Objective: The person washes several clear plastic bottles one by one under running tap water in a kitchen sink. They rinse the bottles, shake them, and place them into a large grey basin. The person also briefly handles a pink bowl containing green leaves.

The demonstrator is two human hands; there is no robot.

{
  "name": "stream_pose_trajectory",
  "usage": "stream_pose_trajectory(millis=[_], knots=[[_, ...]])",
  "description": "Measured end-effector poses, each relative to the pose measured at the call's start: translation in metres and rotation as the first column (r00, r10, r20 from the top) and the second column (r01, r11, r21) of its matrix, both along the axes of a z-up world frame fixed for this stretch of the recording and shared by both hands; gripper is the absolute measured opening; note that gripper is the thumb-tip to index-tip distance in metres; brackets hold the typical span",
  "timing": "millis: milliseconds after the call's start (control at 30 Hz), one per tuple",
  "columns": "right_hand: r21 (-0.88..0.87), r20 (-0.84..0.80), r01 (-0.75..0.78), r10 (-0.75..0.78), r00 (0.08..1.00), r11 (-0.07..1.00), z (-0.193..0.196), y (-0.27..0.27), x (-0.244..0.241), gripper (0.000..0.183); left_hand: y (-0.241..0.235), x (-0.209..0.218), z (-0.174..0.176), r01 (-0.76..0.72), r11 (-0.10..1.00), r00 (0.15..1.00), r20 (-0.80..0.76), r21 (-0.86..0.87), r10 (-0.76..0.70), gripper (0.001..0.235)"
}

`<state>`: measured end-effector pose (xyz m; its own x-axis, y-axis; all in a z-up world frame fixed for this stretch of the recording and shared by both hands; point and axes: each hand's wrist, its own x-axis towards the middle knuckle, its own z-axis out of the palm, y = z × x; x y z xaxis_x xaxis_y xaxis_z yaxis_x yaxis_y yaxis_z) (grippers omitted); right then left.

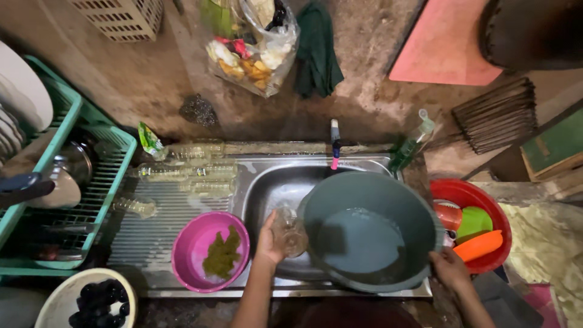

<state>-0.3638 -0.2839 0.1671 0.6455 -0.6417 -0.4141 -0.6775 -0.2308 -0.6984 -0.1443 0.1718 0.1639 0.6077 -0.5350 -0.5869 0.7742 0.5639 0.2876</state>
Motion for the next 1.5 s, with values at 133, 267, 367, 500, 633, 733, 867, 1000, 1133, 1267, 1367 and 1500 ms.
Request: stream_pose_trajectory(millis=[133,267,367,500,633,733,867,1000,1133,1267,1367,1500], knots=[[0.16,0.09,0.077,-0.092,0.992,0.984,-0.018,0.023,0.045,0.066,0.011,0.003,-0.003,-0.096,0.994,0.995,-0.038,-0.042,0.095,0.06],[0.33,0.014,0.101,-0.112,0.994,0.939,-0.032,0.044,0.098,0.057,0.023,0.015,-0.005,-0.183,0.98,0.983,-0.046,-0.079,0.18,0.061],[0.462,0.097,-0.025,-0.023,0.995,0.886,-0.039,0.057,0.126,0.044,0.026,0.019,-0.009,-0.187,0.982,0.982,-0.016,-0.027,0.186,0.061],[0.416,0.124,-0.122,0.077,0.989,0.901,-0.045,0.068,0.149,0.038,0.024,0.012,-0.021,-0.208,0.978,0.973,-0.111,-0.019,0.204,0.055],[0.241,0.007,-0.205,0.21,0.978,0.948,-0.046,0.06,0.176,0.044,0.024,0.001,-0.044,-0.196,0.981,0.975,-0.112,-0.007,0.194,0.053],[-0.079,-0.262,-0.428,0.396,0.88,0.9,-0.039,0.049,0.202,0.043,0.025,0.002,-0.063,-0.192,0.976,0.977,-0.071,0.104,0.2,0.053],[-0.582,-0.008,-0.458,0.559,0.829,0.672,-0.011,0.048,0.254,0.051,0.012,0.009,-0.07,-0.409,0.859,0.912,0.126,0.307,0.389,0.051],[-0.788,0.265,-0.327,0.767,0.584,0.521,0.029,0.066,0.318,0.063,-0.008,0.014,-0.05,-0.378,0.81,0.925,0.22,0.449,0.31,0.054],[-0.723,-0.078,-0.53,0.71,0.7,0.443,0.049,0.09,0.348,0.056,-0.019,0.021,-0.018,-0.266,0.863,0.958,0.213,0.43,0.19,0.055],[-0.667,-0.017,-0.406,0.532,0.847,0.625,0.036,0.104,0.358,0.042,-0.016,0.026,-0.004,-0.256,0.874,0.955,0.247,0.413,0.163,0.058],[-0.533,0.002,-0.465,0.551,0.834,0.706,0.013,0.096,0.363,0.032,-0.019,0.027,-0.016,-0.265,0.872,0.946,0.285,0.412,0.152,0.061],[-0.083,0.399,-0.265,0.276,0.874,0.961,-0.023,0.072,0.338,0.024,-0.041,0.036,-0.06,-0.16,0.834,0.952,0.306,0.528,-0.01,0.077]])
